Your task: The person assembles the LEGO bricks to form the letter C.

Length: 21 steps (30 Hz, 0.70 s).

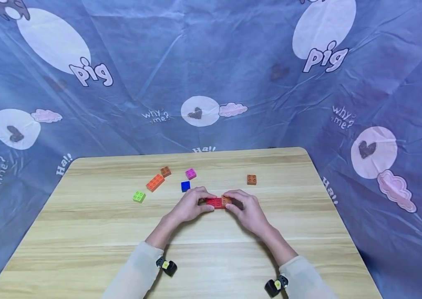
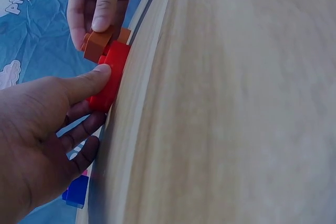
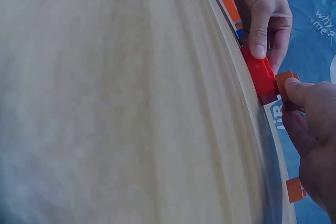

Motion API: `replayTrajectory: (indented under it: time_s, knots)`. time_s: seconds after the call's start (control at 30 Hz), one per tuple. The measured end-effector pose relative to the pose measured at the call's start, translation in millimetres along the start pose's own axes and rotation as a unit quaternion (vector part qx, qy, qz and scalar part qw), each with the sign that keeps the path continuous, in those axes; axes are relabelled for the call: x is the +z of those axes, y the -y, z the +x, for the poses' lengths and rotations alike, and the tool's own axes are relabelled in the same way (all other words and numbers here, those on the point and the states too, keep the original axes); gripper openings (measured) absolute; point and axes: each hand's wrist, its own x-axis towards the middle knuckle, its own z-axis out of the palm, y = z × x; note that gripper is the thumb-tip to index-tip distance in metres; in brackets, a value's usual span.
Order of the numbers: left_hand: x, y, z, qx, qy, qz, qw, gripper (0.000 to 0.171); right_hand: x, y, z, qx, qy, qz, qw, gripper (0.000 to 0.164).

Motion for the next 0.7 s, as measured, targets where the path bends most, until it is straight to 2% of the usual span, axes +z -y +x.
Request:
replayTrajectory:
  time_s: [0.7]
  knots:
    - [0.4,3.4,0.7,0.014,-0.010,-0.014,0.9998,0.036,0.5,1.9,4.8,-0.010,0.017,-0.011,1.000,0.034]
